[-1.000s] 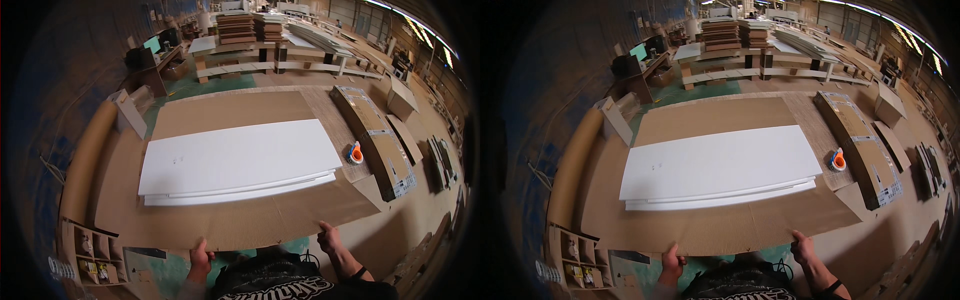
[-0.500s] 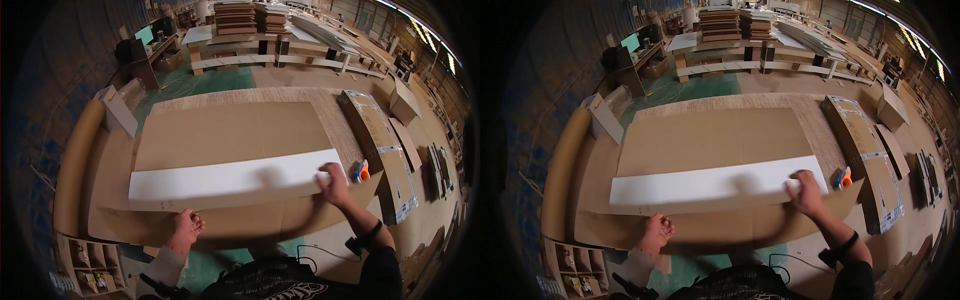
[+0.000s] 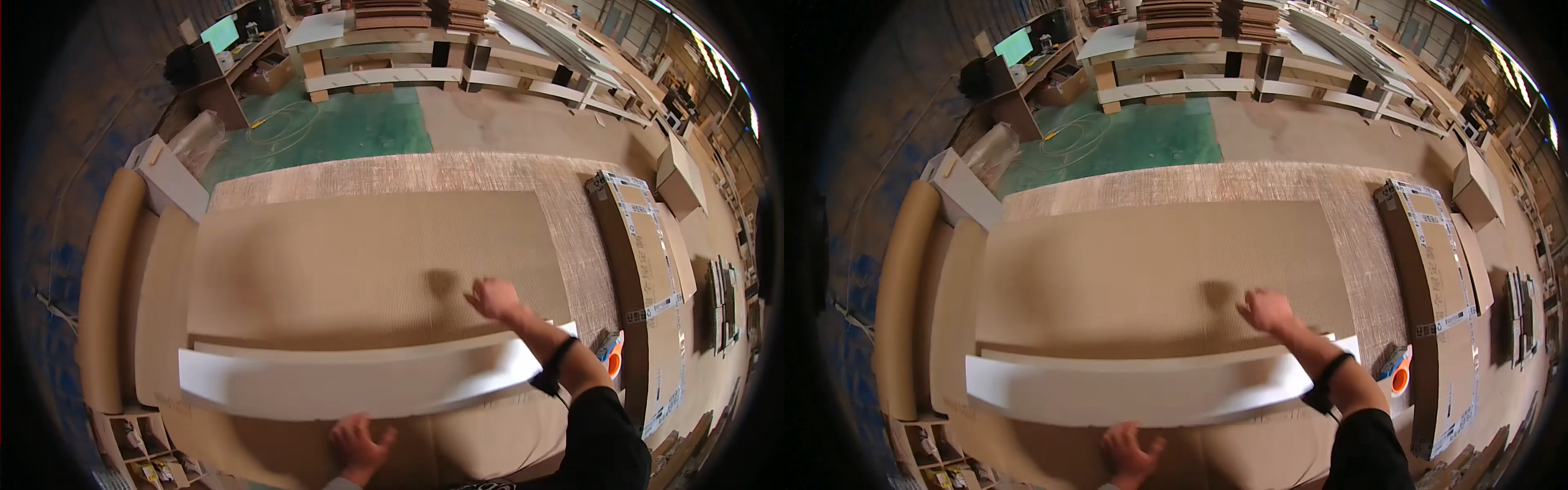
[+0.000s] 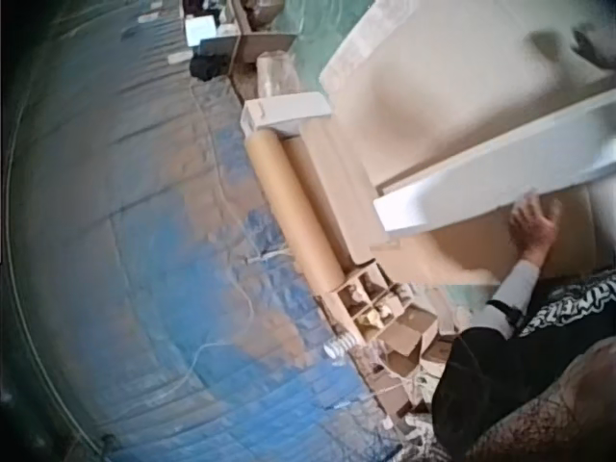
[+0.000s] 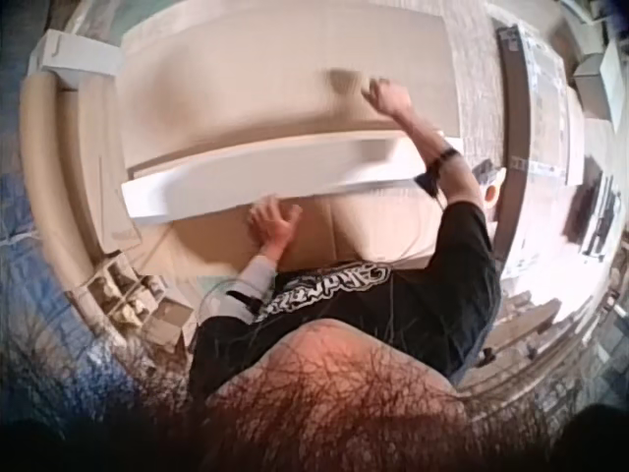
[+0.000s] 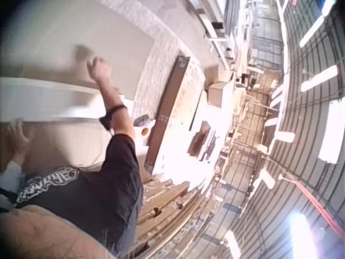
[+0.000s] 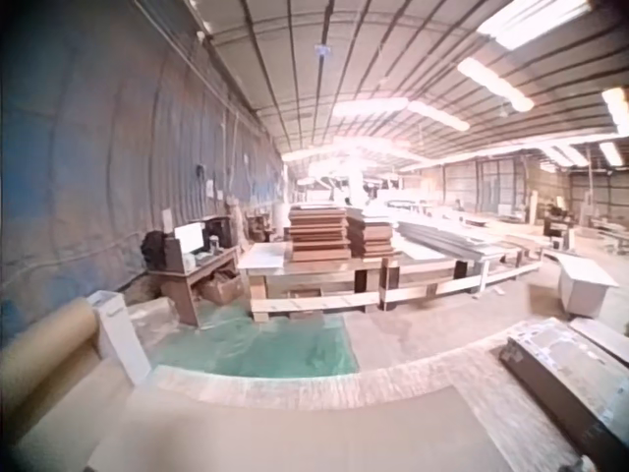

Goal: Packaging white furniture panels by wrapping them in cardboard and sealing them with packing tape.

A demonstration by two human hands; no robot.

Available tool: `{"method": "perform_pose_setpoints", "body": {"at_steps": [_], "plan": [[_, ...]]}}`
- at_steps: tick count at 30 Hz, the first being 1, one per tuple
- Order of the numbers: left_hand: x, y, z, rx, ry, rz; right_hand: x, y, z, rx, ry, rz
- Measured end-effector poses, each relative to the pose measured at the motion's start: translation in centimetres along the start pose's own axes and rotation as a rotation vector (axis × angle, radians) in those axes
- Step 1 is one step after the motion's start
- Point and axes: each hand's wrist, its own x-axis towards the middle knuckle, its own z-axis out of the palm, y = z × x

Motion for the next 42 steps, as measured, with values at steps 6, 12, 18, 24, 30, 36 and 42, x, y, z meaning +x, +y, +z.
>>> {"method": "perform_pose_setpoints", "body": {"at_steps": [6, 12, 18, 24, 30, 36, 42], "plan": [[0.6, 1.9, -0.6, 0.025, -0.079, 0.152, 23.8, -0.6, -1.0, 0.033, 0.378, -0.213], [0.3, 2.5, -1.9, 0.097, -0.118, 0.054, 28.9, -7.0, -4.1, 0.026, 0.192, -0.176], [0.4, 2.3, -0.7, -0.043, -0.110, 0.107, 31.4, -3.2, -12.4, -0.033, 0.059, -0.332], [1.0, 1.8, -0.7, -0.022, -0.049, 0.118, 12.3, -8.8, -26.4, -0.012, 0.030, -0.618], [1.6, 1.3, 0.4, -0.158, 0.017, 0.186, -16.1, -12.1, -23.7, -0.216, 0.278, -0.968], [1.0, 1.9, 1.8, -0.291, 0.008, 0.384, -34.6, -13.0, -3.1, -0.105, 0.425, -0.783], [-7.0, 2.3, 1.5, -0.369, -0.243, 0.466, -35.8, -13.9, 12.3, 0.008, 0.400, -0.464]]}}
